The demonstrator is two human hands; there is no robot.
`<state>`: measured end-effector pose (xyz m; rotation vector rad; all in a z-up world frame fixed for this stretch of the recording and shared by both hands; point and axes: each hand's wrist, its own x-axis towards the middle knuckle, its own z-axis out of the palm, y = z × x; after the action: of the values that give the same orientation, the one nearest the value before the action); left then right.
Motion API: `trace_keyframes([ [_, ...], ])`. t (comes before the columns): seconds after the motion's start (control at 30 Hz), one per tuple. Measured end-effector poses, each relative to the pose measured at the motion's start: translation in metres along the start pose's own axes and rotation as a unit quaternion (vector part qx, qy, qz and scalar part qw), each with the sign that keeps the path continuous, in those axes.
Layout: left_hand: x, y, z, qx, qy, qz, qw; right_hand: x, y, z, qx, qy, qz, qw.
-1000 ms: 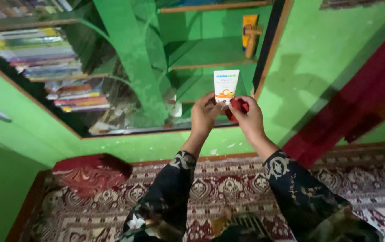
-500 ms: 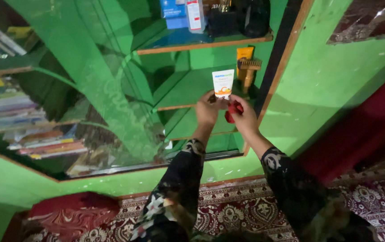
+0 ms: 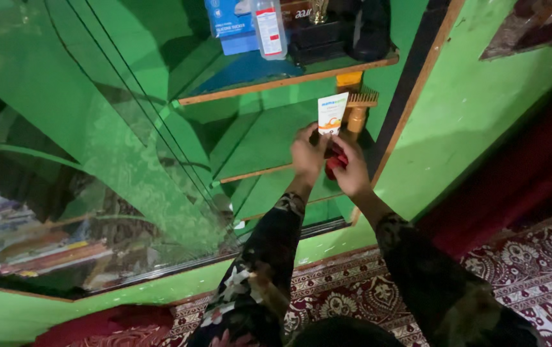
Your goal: The person picks up a yellow cosmetic tube from a shelf, wipes it with a red cloth while sitting on the floor, and later retrieves a pink cylinder and a white bottle to place on a tray.
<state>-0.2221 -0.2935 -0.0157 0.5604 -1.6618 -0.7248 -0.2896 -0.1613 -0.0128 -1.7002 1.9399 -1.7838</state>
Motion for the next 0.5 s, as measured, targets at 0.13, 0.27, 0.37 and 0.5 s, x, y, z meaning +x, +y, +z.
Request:
trace_keyframes([
  [0.13, 0.0, -0.009, 0.002, 0.025, -0.032, -0.038, 0.998, -0.003, 0.008, 0.008, 0.071, 0.015, -0.022, 0.997],
  [0.27, 0.005, -0.008, 0.003, 0.05, -0.056, -0.069, 0.995, -0.005, 0.016, 0.016, 0.086, 0.034, -0.001, 0.996],
  [0.37, 0.005, -0.013, 0.004, 0.046, -0.062, -0.067, 0.995, -0.007, 0.015, 0.02, 0.036, 0.058, 0.015, 0.998],
  [0.5, 0.007, -0.015, 0.002, 0.011, -0.085, -0.057, 0.995, -0.006, 0.002, 0.017, -0.057, 0.073, -0.058, 0.994],
])
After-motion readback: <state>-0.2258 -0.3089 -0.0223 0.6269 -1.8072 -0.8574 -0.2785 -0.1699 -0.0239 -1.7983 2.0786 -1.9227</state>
